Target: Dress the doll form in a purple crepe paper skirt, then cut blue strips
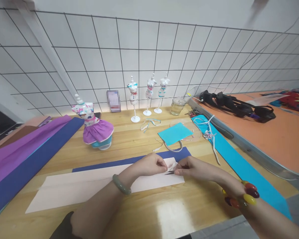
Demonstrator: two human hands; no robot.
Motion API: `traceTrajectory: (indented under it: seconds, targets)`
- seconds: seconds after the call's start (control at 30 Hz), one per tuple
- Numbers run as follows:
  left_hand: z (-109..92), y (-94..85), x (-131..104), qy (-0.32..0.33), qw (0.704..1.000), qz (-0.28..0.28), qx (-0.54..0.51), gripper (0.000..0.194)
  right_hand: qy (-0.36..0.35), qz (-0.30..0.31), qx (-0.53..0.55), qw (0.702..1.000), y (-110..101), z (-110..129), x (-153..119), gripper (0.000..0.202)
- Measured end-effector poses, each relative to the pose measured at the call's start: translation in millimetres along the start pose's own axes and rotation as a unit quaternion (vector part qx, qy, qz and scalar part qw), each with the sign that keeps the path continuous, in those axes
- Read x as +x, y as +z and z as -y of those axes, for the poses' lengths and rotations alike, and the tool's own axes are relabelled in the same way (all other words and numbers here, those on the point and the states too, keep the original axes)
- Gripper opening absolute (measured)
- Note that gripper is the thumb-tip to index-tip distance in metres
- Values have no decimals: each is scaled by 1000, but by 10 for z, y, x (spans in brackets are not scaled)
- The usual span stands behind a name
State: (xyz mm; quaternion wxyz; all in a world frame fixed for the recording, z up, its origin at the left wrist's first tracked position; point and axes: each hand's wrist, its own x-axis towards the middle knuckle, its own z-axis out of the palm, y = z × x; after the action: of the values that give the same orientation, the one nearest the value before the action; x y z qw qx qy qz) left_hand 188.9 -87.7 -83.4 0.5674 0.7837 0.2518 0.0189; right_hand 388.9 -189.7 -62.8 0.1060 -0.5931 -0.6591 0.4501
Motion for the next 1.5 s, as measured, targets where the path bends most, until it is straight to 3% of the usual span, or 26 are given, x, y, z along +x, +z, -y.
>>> traceTrajectory:
  seconds: [0.8,1.07,1.5]
  targets:
    - [55,-15,13,7,1000,10,6,31,-17,-5,-11,1000,109,54,137,48]
    - [-55,-229,-122,6,990,34,136,23,-15,6,-3,1000,100,99,89,48]
    - [14,-310,-105,-17,988,79,134,22,-15,-6,-40,999,173,140,183,47]
